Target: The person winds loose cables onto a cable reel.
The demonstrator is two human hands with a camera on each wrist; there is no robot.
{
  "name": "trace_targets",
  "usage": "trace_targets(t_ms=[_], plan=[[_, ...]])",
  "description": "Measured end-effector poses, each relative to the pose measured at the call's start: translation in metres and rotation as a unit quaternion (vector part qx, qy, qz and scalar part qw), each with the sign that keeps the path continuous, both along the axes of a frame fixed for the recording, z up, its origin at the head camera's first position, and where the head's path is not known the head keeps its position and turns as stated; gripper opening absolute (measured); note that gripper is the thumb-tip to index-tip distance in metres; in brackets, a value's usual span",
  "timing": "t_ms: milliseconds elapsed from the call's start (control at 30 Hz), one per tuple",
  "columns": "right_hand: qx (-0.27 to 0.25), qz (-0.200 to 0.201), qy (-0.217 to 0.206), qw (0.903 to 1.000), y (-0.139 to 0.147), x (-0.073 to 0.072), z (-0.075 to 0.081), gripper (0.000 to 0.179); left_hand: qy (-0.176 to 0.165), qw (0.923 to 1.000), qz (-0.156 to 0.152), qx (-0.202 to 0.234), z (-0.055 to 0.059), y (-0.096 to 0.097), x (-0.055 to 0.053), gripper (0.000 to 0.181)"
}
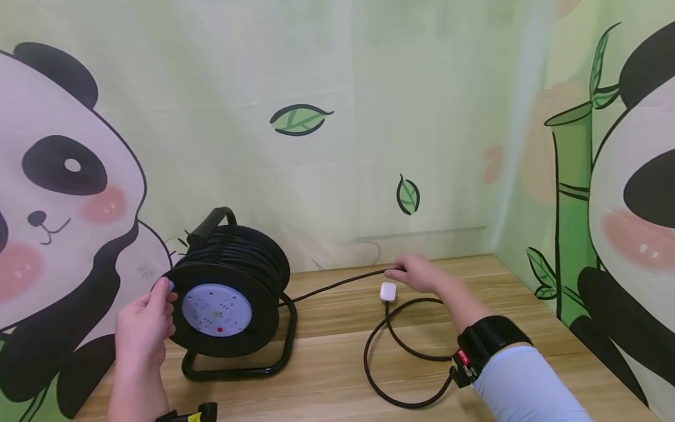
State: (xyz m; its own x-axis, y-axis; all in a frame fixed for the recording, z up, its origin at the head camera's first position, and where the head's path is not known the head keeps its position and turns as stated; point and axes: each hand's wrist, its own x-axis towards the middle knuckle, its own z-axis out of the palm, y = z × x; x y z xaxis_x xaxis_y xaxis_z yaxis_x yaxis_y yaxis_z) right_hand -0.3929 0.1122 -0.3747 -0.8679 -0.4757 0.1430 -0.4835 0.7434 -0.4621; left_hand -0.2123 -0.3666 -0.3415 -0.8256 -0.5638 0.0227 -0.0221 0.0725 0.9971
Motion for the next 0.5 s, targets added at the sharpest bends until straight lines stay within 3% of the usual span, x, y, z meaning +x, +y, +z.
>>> trace_targets(t_ms=[233, 500], plan=[[-0.002, -0.023, 0.000, 0.9997, 0.027, -0.003, 0.002, 0.039, 0.003, 0.9997, 0.004, 0.023, 0.002, -0.002, 0.000, 0.060], [0.012, -0.038, 0.007, 0.9992, 0.047, -0.004, 0.006, 0.045, 0.002, 0.9999, 0.000, 0.010, -0.001, -0.003, -0.001, 0.058]])
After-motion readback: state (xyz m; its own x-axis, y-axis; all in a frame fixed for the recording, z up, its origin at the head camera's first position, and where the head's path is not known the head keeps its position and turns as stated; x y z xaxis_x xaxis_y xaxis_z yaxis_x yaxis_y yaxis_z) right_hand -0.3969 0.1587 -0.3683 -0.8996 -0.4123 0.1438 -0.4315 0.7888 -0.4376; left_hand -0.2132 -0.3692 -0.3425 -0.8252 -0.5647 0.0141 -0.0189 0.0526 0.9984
